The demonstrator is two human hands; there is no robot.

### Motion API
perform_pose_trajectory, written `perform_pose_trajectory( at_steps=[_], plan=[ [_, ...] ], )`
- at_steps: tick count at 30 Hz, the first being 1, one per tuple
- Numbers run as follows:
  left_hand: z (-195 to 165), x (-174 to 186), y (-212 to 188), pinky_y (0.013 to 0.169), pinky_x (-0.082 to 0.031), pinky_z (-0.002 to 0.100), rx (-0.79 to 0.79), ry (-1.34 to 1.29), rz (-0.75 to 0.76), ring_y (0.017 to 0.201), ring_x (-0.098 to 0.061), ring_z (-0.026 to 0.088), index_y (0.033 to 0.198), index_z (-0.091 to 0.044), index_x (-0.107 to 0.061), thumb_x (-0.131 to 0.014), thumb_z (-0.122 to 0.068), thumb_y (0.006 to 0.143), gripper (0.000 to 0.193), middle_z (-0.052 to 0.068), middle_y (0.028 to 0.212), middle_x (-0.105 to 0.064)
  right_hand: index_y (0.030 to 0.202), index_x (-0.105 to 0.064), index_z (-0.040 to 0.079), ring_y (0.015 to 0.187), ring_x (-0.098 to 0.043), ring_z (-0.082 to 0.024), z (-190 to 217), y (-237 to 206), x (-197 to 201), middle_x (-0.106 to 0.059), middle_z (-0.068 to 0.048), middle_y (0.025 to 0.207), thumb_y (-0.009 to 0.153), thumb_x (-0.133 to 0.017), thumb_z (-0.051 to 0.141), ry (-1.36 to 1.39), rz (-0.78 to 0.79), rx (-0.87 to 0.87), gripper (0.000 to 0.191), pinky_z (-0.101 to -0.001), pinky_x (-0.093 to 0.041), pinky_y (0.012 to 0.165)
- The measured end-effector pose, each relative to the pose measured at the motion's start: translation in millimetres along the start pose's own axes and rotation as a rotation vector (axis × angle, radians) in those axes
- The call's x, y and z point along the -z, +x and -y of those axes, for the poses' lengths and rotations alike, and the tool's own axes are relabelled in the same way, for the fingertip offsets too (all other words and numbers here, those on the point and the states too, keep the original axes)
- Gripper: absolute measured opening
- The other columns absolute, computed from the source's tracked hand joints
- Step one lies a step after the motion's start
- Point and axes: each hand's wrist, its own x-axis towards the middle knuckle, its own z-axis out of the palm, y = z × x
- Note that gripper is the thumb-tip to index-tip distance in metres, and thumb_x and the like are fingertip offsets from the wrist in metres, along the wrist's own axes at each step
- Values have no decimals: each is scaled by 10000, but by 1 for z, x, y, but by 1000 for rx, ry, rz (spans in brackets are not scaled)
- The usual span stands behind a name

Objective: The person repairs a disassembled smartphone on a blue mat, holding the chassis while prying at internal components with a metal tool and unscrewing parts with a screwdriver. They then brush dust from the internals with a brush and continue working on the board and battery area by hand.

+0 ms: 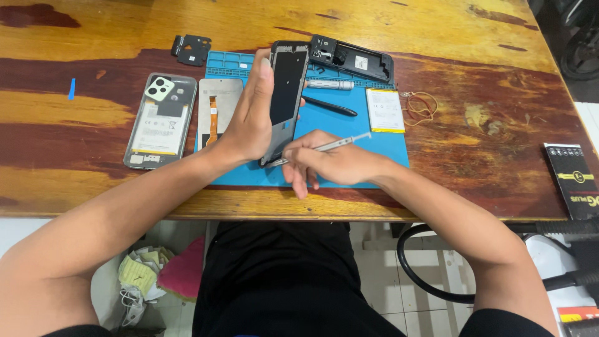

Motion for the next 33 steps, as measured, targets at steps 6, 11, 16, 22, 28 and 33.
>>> perform_pose_trajectory(
  at_steps=[6, 11, 16, 22, 28, 33],
  plan=[
    [12, 3, 9, 866, -580, 330, 161, -205, -36, 966, -649, 156, 1331, -69, -515, -243, -604, 1118, 637, 67, 1104, -622, 919, -679, 19, 775, -683, -122, 7, -2, -3, -763, -66, 827, 1069, -416, 259, -243, 11, 63, 386, -275, -555, 691],
    [11, 3, 10, 784, -603, 358, 380, -329, -66, 934, -657, 154, 1291, -102, -576, -293, -671, 1005, 696, 60, 1107, -652, 958, -696, 27, 773, -674, -117, 7, -1, -4, -772, -43, 870, 1082, -406, 267, -279, 5, 143, 396, -282, -562, 688],
    [4, -2, 12, 774, -602, 366, 494, -551, -43, 931, -664, 176, 1273, -100, -618, -318, -674, 996, 704, 80, 1090, -665, 977, -696, 22, 746, -654, -117, 7, -4, -7, -773, -53, 879, 1089, -389, 272, -249, -30, 162, 412, -279, -547, 651],
    [1, -6, 9, 834, -596, 369, 503, -693, 18, 968, -666, 189, 1321, -80, -607, -343, -663, 1009, 712, 104, 1121, -673, 984, -684, 6, 646, -636, -113, 8, -7, -11, -769, -76, 844, 1096, -394, 257, -199, -119, 188, 400, -263, -505, 577],
    [2, -8, 5, 926, -598, 379, 502, -703, 159, 1047, -676, 200, 1356, -71, -599, -304, -648, 1033, 725, 113, 1189, -679, 932, -677, -3, 623, -671, -108, 6, -12, -9, -755, -80, 821, 1089, -428, 224, -186, -112, 229, 372, -245, -518, 560],
    [3, 2, 9, 960, -582, 382, 442, -609, 194, 1089, -687, 210, 1349, -34, -619, -263, -663, 1057, 780, 123, 1226, -690, 902, -731, -9, 612, -694, -107, 14, -26, 9, -754, -70, 806, 1071, -476, 178, -291, -420, 404, 358, -248, -491, 515]
  ],
)
